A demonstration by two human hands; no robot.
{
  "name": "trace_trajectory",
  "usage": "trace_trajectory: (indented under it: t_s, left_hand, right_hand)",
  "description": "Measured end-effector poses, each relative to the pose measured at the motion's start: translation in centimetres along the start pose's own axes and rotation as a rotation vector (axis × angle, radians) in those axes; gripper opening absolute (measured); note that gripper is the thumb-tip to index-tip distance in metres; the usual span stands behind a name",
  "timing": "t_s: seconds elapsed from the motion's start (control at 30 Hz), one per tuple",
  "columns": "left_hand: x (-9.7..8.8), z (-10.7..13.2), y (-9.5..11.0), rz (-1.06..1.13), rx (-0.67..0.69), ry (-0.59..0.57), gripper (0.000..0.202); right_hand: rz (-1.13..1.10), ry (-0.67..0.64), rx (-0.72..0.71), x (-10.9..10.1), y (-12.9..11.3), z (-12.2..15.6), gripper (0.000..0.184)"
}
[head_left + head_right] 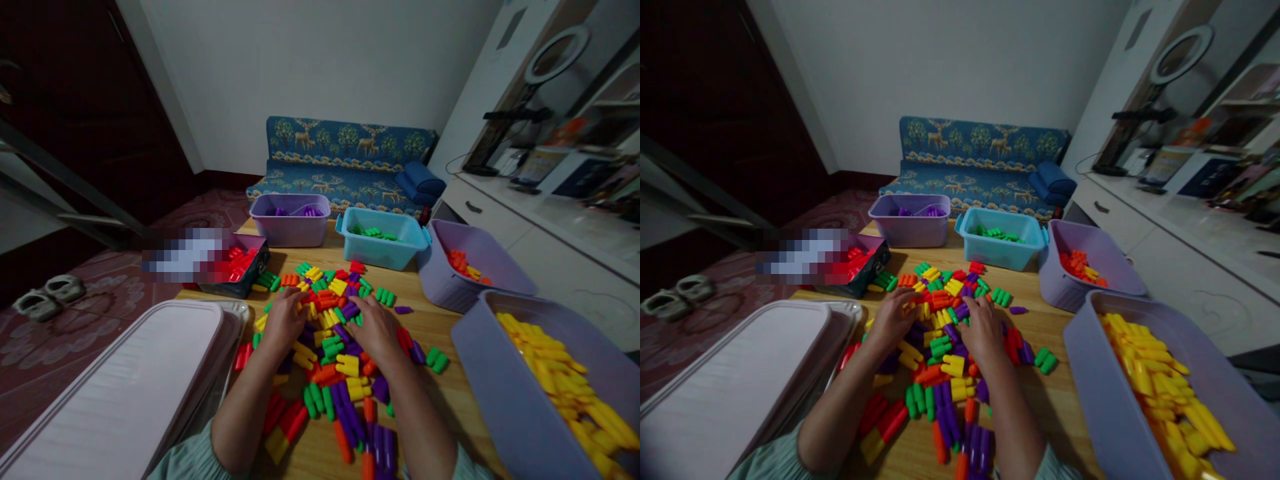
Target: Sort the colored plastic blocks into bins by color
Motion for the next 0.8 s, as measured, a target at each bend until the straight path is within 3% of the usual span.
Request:
trace_trajectory:
  t_s: [0.13,0.3,0.47,0.67,0.8]
  left_hand:
    - [-1.3,0.1,0.1,-0.077,-0.067,-0.198,0.019]
    - [-1.4,1.1,0.8,-0.133,-0.052,-0.390,0.029]
    - [-0.4,1.7,2.3,-0.091,0.057,-0.471,0.045]
    - [0.4,1.9,1.7,-0.176,0.019,-0.507,0.043]
    - [0.8,1.9,1.3,-0.197,0.004,-0.527,0.040]
  right_hand:
    - [0.014,-0.004,0.019,-1.4,0.6,0.0,0.047]
    - [0.110,-0.129,0.120,-1.8,1.7,0.5,0.036]
    - [0.167,-0.123,0.073,-1.0,0.7,0.8,0.044]
    - [0.136,-0.121,0.060,-1.1,0.2,0.9,0.039]
    - [0.060,-0.015,0.031,-2.1,-0.1,0.6,0.037]
Point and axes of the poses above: each hand's wrist, its own z-axis away from the middle knuckle, its own x-axis out of the palm, y = z × x, the point moved 8 cm from there along -z, towards the middle knuckle, and after that the axes turned 2 degrees about -x, right-handed, at the moved point
